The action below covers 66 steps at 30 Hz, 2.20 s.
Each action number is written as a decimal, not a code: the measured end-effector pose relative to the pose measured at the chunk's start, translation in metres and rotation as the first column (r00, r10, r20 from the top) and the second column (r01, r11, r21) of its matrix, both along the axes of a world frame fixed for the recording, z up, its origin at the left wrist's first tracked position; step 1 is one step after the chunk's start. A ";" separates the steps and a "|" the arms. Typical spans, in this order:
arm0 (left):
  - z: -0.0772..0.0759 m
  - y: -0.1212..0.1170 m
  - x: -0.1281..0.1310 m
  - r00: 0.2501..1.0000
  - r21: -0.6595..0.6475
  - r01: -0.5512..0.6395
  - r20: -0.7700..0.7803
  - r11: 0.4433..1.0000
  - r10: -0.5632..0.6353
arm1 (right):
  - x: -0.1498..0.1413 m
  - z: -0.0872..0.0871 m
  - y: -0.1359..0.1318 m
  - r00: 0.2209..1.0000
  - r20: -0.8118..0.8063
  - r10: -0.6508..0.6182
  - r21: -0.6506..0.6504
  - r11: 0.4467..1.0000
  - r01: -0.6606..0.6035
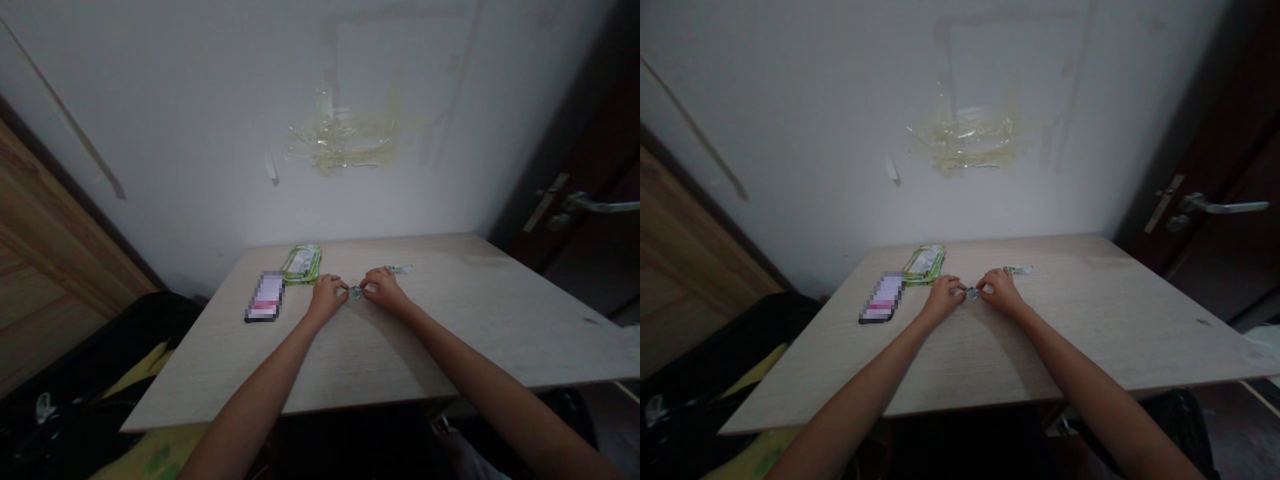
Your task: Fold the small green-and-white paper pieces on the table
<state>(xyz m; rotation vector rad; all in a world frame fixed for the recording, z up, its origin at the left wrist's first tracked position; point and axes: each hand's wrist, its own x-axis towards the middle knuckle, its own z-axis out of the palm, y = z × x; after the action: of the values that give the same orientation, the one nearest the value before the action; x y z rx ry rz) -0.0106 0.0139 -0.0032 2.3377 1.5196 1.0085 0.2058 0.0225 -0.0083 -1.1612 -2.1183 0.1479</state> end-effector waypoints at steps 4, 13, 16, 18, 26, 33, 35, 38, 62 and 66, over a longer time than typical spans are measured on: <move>0.002 -0.002 -0.001 0.999 -0.012 0.038 0.017 0.999 -0.037 | 0.002 -0.001 0.001 1.000 0.020 0.024 0.000 1.000 -0.024; -0.002 0.006 -0.012 0.996 -0.067 0.083 -0.019 0.994 -0.085 | 0.003 -0.002 0.003 0.996 0.072 0.059 -0.023 0.998 -0.058; -0.001 0.006 -0.015 0.993 -0.079 0.094 -0.062 0.992 -0.099 | 0.004 0.001 0.001 0.993 0.085 0.077 -0.042 0.996 -0.074; 0.000 0.005 -0.016 0.991 -0.087 0.098 -0.082 0.991 -0.105 | 0.004 0.003 0.000 0.992 0.089 0.091 -0.051 0.995 -0.086; 0.000 0.002 -0.007 0.994 -0.041 0.052 -0.090 0.998 -0.055 | -0.001 -0.004 0.005 0.998 0.048 0.027 -0.099 0.995 -0.022; 0.003 -0.002 -0.004 0.989 -0.038 0.071 -0.128 0.997 -0.075 | -0.003 -0.010 0.006 0.996 0.064 -0.066 -0.149 0.986 0.075; 0.002 -0.001 -0.003 0.990 -0.045 0.061 -0.127 0.997 -0.066 | -0.003 -0.011 0.005 0.994 0.060 -0.092 -0.159 0.982 0.101; -0.003 0.000 -0.003 0.993 -0.059 0.046 -0.107 0.997 -0.052 | -0.006 -0.011 0.004 0.998 0.026 -0.063 -0.167 0.984 0.066; -0.002 -0.001 0.007 0.948 -0.149 0.114 0.312 0.982 -0.063 | -0.013 -0.001 0.000 0.961 -0.276 0.013 -0.179 0.982 -0.064; 0.001 -0.005 0.010 0.977 -0.164 0.030 0.214 0.986 0.006 | -0.013 0.000 0.000 0.961 -0.277 0.012 -0.171 0.983 -0.062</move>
<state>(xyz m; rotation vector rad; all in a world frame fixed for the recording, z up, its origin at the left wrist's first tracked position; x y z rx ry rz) -0.0008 0.0092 -0.0026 2.0510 1.4451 1.0480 0.1928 0.0220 -0.0080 -1.1296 -1.9090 0.4971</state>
